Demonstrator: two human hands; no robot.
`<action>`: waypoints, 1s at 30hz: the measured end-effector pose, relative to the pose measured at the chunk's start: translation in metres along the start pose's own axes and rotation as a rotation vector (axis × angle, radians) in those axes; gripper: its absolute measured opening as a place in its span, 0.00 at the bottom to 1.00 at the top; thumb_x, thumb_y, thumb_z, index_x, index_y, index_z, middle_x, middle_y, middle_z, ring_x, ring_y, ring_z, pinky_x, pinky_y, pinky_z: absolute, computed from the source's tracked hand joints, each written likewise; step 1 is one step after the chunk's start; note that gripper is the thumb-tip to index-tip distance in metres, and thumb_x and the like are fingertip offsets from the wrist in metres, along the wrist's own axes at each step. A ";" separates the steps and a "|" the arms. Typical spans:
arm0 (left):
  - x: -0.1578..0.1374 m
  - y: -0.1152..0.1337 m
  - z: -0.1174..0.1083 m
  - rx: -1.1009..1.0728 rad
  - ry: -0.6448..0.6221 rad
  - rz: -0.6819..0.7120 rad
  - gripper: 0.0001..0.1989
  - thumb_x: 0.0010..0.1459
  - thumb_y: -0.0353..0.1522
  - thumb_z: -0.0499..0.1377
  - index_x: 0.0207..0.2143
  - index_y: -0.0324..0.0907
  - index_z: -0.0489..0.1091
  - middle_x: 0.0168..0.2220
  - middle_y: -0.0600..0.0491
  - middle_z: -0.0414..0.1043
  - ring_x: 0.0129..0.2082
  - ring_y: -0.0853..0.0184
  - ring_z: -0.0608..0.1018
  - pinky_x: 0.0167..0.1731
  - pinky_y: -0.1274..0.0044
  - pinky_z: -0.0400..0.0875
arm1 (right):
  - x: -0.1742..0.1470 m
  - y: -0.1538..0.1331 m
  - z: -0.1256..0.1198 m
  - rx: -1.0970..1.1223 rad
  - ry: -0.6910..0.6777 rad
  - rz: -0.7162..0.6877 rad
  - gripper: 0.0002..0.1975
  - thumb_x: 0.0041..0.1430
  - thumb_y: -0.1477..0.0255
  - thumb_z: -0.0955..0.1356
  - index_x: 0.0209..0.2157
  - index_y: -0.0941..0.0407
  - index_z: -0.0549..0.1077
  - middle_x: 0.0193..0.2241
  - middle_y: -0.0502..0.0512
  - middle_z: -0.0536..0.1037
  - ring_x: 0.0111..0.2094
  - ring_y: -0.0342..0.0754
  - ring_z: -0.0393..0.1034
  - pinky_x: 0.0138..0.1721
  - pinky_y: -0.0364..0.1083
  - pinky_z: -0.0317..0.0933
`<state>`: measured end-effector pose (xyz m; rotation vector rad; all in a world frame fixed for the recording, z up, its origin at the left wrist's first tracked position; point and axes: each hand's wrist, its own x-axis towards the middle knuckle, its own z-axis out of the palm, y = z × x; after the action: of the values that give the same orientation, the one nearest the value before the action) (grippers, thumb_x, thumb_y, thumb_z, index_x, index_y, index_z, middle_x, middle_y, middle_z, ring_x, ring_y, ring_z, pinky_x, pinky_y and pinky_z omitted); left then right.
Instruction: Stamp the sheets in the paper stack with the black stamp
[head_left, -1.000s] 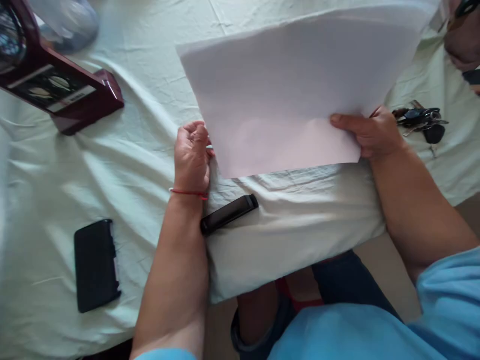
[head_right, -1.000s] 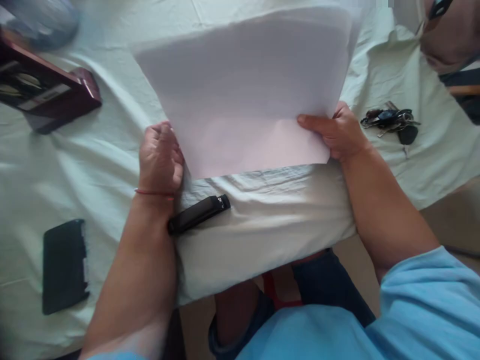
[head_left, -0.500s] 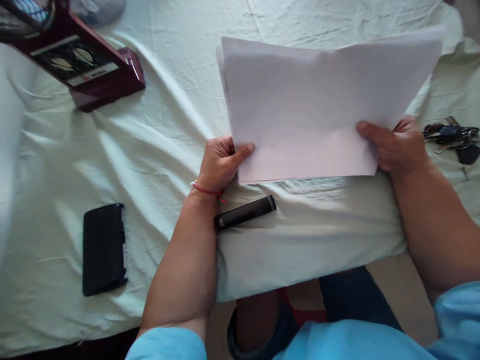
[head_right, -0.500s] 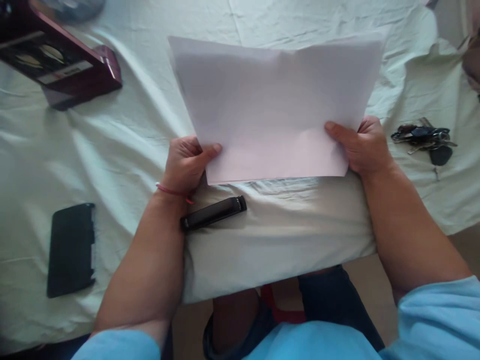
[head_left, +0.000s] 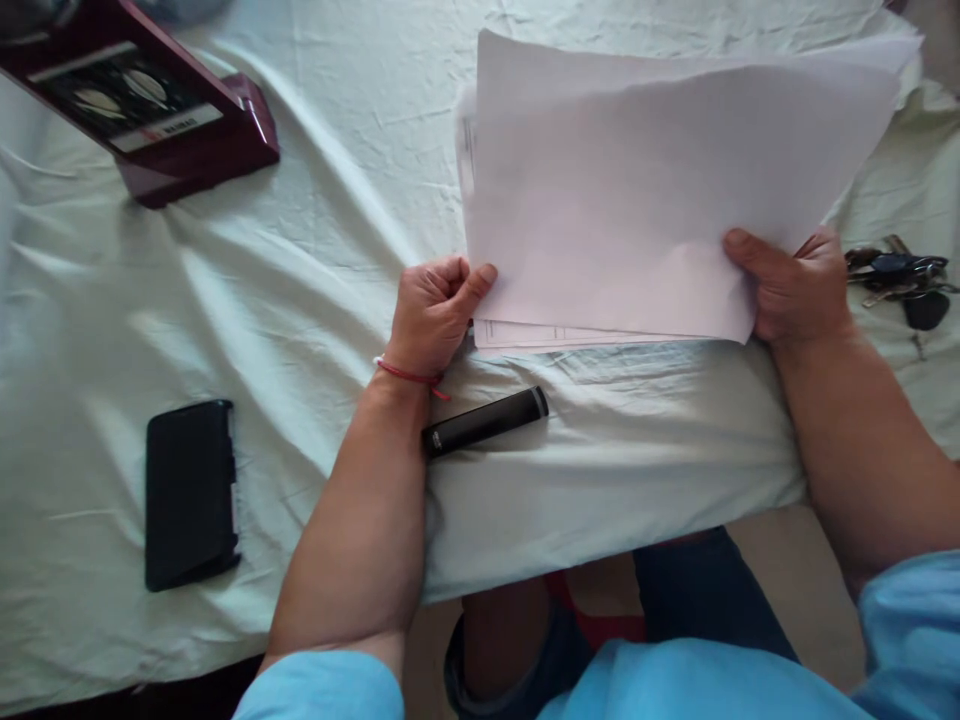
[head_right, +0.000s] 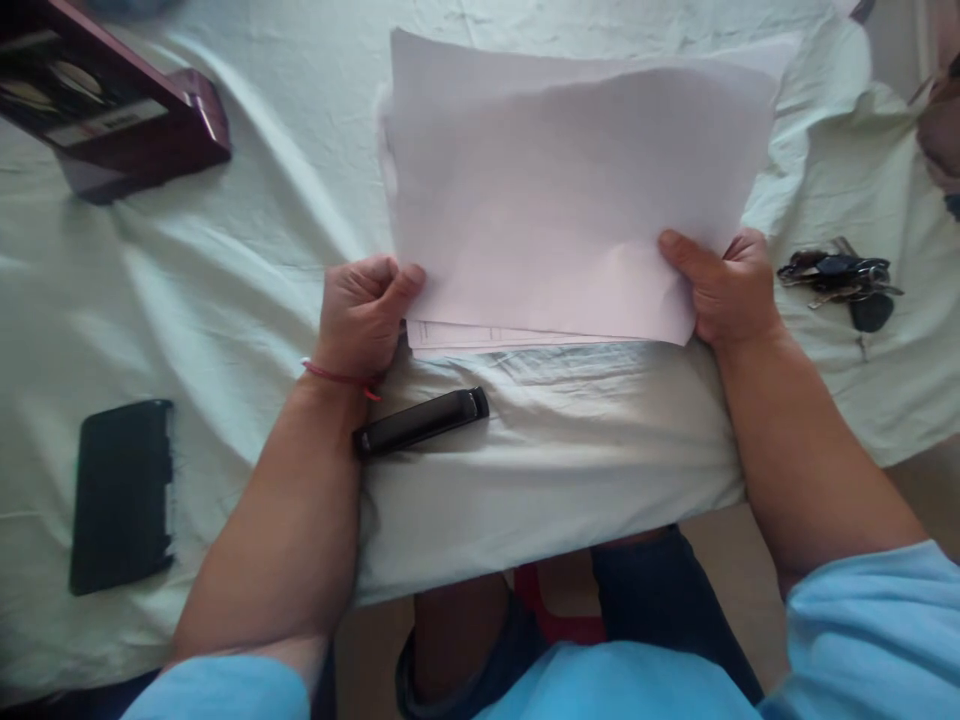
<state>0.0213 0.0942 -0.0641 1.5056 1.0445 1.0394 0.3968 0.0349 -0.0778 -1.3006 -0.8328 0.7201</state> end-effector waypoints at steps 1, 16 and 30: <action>0.000 0.001 0.000 -0.027 -0.012 0.004 0.35 0.59 0.55 0.80 0.23 0.45 0.63 0.23 0.59 0.53 0.24 0.71 0.56 0.22 0.77 0.54 | 0.001 0.001 0.000 0.010 0.006 -0.001 0.33 0.25 0.53 0.92 0.32 0.51 0.83 0.42 0.53 0.90 0.46 0.55 0.84 0.61 0.62 0.83; 0.003 0.002 -0.001 0.010 -0.071 0.002 0.38 0.65 0.61 0.75 0.20 0.45 0.66 0.18 0.58 0.58 0.18 0.73 0.59 0.16 0.76 0.53 | 0.004 0.007 -0.001 0.065 0.056 -0.052 0.31 0.30 0.57 0.91 0.33 0.51 0.80 0.40 0.53 0.88 0.50 0.58 0.85 0.66 0.64 0.79; 0.003 0.004 -0.004 0.016 -0.160 -0.025 0.35 0.65 0.60 0.75 0.21 0.45 0.72 0.18 0.54 0.71 0.15 0.71 0.64 0.15 0.75 0.55 | 0.004 0.008 -0.001 0.098 0.082 -0.060 0.30 0.31 0.58 0.91 0.34 0.51 0.82 0.40 0.51 0.89 0.48 0.56 0.86 0.65 0.61 0.81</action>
<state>0.0186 0.0980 -0.0592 1.5577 0.9581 0.8802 0.3996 0.0394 -0.0855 -1.2042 -0.7586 0.6480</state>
